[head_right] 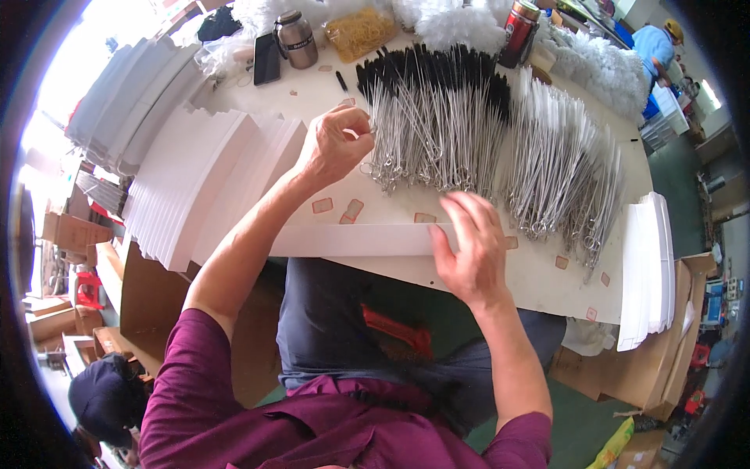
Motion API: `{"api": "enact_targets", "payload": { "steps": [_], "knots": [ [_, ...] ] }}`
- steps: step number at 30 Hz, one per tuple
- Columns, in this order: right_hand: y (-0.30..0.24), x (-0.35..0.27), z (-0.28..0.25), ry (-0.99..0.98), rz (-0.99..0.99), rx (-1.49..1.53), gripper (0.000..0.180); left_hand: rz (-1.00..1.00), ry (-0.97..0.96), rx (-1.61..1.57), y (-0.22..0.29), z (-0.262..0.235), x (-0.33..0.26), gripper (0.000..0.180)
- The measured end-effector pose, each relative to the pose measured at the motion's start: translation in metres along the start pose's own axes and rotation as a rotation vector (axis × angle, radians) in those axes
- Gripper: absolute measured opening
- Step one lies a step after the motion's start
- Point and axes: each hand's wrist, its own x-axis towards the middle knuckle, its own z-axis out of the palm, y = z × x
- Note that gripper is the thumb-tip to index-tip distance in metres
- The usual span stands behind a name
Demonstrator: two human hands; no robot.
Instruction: The recorder is placing bundles of wire brushes into small white cardboard boxes at a workbench.
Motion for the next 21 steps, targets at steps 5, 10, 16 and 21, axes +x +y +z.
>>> {"api": "enact_targets", "payload": {
  "steps": [5, 10, 16, 21],
  "knots": [
    [0.005, 0.061, 0.043, -0.185, -0.15, -0.104, 0.042, -0.101, 0.046, -0.282, 0.009, -0.012, 0.003, 0.005],
    [0.027, 0.095, 0.09, -0.367, -0.164, -0.233, 0.07, -0.092, 0.077, -0.405, 0.025, -0.034, 0.012, 0.007],
    [0.034, 0.092, 0.112, -0.484, -0.062, -0.311, 0.085, -0.02, 0.124, -0.542, 0.031, -0.053, 0.009, 0.003],
    [0.036, 0.09, 0.115, -0.491, -0.045, -0.306, 0.086, 0.075, 0.289, -0.745, 0.062, -0.081, 0.007, 0.006]
  ]
}}
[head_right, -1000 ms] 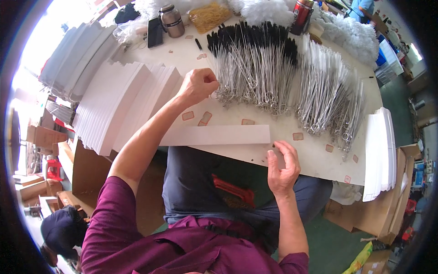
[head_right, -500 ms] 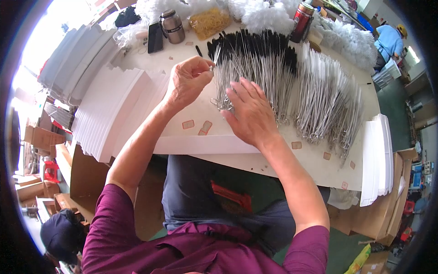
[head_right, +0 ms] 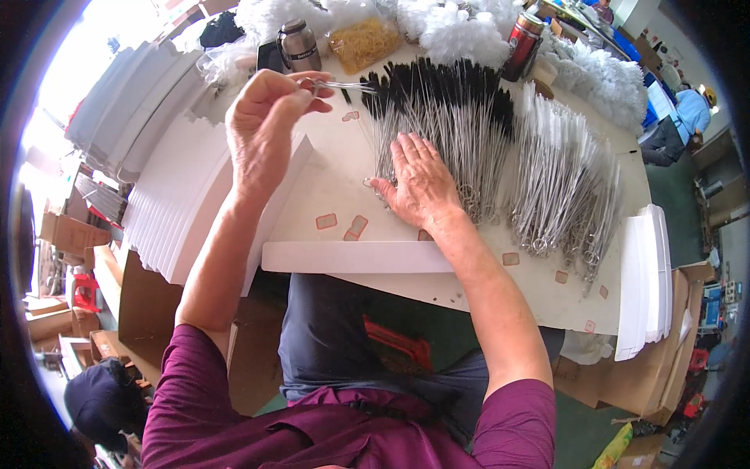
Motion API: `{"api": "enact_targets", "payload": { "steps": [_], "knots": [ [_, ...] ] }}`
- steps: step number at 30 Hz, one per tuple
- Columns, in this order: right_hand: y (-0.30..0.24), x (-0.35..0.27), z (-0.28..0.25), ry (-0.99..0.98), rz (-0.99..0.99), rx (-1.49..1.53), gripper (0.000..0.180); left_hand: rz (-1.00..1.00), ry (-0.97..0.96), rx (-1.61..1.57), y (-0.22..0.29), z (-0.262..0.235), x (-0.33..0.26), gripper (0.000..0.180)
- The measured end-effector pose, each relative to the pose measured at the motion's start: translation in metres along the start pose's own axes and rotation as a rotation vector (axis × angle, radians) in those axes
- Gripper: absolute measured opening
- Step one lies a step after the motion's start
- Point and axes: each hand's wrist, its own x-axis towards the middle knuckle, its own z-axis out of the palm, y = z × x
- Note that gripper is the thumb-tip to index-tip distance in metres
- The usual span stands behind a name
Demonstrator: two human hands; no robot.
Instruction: The recorder is placing bundles of wire brushes into small white cardboard boxes at a workbench.
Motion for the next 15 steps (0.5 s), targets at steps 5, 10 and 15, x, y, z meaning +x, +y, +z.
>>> {"api": "enact_targets", "payload": {
  "steps": [5, 10, 15],
  "knots": [
    [0.004, -0.002, -0.005, 0.183, -0.061, 0.124, 0.071, 0.072, 0.018, 0.004, 0.04, -0.001, -0.008, 0.004],
    [0.0, -0.031, -0.036, 0.44, -0.039, 0.34, 0.053, 0.061, -0.056, -0.05, 0.072, 0.011, -0.031, 0.006],
    [-0.021, -0.096, -0.072, 0.281, 0.276, 1.04, 0.043, -0.034, -0.165, -0.203, 0.085, 0.025, -0.054, 0.009]
  ]
}}
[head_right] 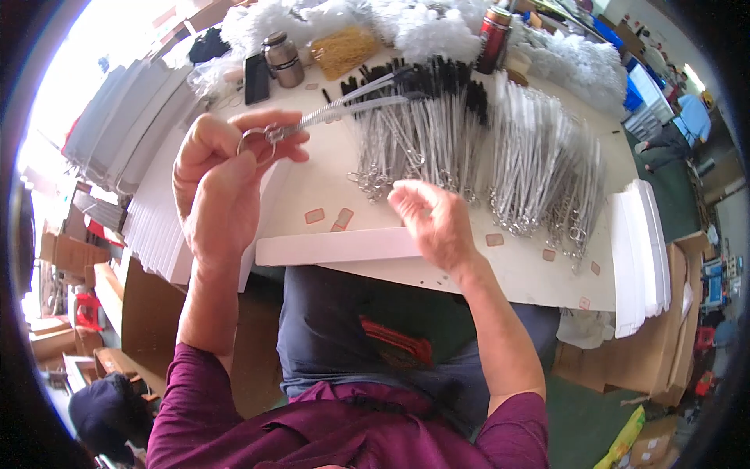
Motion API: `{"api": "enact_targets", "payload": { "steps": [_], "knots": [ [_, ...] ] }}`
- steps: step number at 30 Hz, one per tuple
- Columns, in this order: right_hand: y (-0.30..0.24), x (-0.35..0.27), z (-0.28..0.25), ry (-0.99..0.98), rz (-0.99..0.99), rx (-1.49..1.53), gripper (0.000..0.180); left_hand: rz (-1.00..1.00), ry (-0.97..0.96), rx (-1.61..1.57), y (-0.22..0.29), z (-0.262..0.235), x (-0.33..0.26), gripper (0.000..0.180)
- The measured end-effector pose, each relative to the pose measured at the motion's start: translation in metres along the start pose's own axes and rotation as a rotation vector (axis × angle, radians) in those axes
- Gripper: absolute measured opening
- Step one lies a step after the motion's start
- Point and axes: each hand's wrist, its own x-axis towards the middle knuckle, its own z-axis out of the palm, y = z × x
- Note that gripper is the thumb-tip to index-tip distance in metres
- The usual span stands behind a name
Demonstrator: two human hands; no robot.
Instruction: The recorder is placing bundles of wire brushes into small white cardboard boxes at a workbench.
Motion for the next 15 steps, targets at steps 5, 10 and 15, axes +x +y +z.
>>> {"api": "enact_targets", "payload": {
  "steps": [5, 10, 15],
  "knots": [
    [-0.011, -0.055, -0.025, -0.126, 0.203, 0.536, 0.065, -0.147, -0.104, -0.194, -0.021, 0.015, -0.023, 0.005],
    [-0.022, -0.081, -0.025, -0.002, 0.116, 0.988, 0.068, -0.336, -0.224, -0.345, -0.037, 0.044, -0.057, 0.007],
    [-0.007, -0.104, -0.042, 0.187, 0.245, 1.361, 0.057, -0.422, -0.343, -0.378, -0.051, 0.062, -0.078, 0.006]
  ]
}}
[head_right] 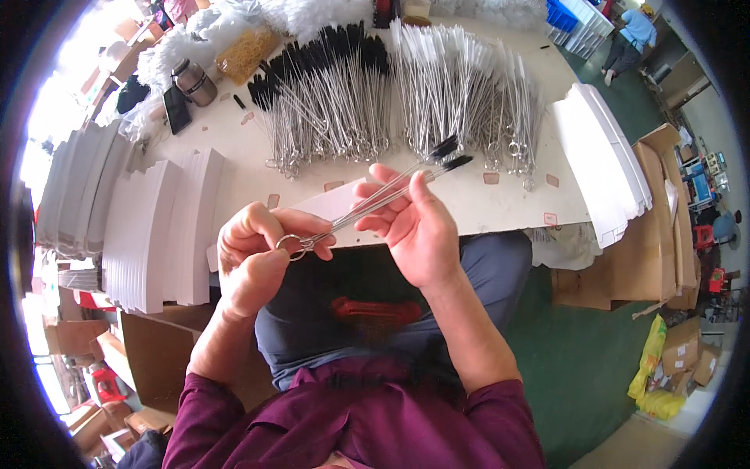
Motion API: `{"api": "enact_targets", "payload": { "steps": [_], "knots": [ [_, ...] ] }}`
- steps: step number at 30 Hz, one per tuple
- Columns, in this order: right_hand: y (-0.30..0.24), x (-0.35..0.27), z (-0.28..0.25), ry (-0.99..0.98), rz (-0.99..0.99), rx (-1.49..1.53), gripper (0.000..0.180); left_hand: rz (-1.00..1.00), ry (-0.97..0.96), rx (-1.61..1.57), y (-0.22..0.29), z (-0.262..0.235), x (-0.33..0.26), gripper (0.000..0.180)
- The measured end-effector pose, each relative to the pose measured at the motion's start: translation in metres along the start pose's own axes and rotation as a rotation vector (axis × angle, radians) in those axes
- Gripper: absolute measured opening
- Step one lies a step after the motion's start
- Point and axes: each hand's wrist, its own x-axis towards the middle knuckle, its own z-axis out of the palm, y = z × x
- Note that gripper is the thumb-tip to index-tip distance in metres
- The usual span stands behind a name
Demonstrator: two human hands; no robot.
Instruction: The recorder is placing bundles of wire brushes into small white cardboard boxes at a workbench.
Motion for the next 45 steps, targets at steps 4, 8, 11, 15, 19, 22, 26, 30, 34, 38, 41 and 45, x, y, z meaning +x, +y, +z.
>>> {"api": "enact_targets", "payload": {
  "steps": [4, 8, 11, 15, 19, 22, 26, 30, 34, 38, 41, 45],
  "knots": [
    [-0.006, -0.004, -0.011, 0.055, -0.075, -0.036, 0.052, -0.023, 0.057, 0.044, -0.012, 0.007, -0.009, 0.006],
    [-0.019, -0.005, -0.015, 0.099, -0.152, -0.043, 0.045, -0.144, 0.226, 0.295, -0.018, 0.008, -0.008, 0.008],
    [-0.024, -0.006, -0.02, 0.21, -0.246, -0.154, 0.042, -0.156, 0.246, 0.28, -0.034, 0.007, -0.011, 0.007],
    [-0.026, -0.004, -0.022, 0.292, -0.3, -0.256, 0.042, -0.3, 0.212, 0.354, -0.051, -0.003, -0.015, 0.001],
    [-0.028, -0.005, -0.02, 0.279, -0.351, -0.281, 0.04, -0.47, 0.03, 0.641, -0.06, 0.001, -0.015, 0.004],
    [-0.016, 0.0, -0.026, 0.288, -0.323, -0.228, 0.038, -0.534, -0.019, 0.723, -0.076, -0.004, -0.032, 0.008],
    [-0.024, -0.007, -0.022, 0.353, -0.337, -0.263, 0.038, -0.55, -0.036, 0.574, -0.094, 0.012, -0.03, 0.007],
    [-0.025, -0.009, -0.02, 0.435, -0.309, -0.271, 0.037, -0.57, -0.086, 0.604, -0.108, 0.032, -0.032, 0.01],
    [-0.035, -0.014, -0.028, 0.467, -0.326, -0.271, 0.04, 0.002, -0.277, 1.055, -0.138, 0.038, -0.031, 0.006],
    [-0.052, -0.019, -0.047, 0.51, -0.339, -0.209, 0.04, 0.061, -0.439, 1.146, -0.151, 0.051, -0.026, 0.012],
    [-0.071, -0.022, -0.059, 0.593, -0.298, -0.365, 0.037, 0.047, -0.457, 1.118, -0.151, 0.053, -0.02, 0.015],
    [-0.105, -0.032, -0.077, 0.695, -0.386, -0.46, 0.034, 0.068, -0.351, 1.083, -0.136, 0.046, 0.007, 0.011]
  ]
}}
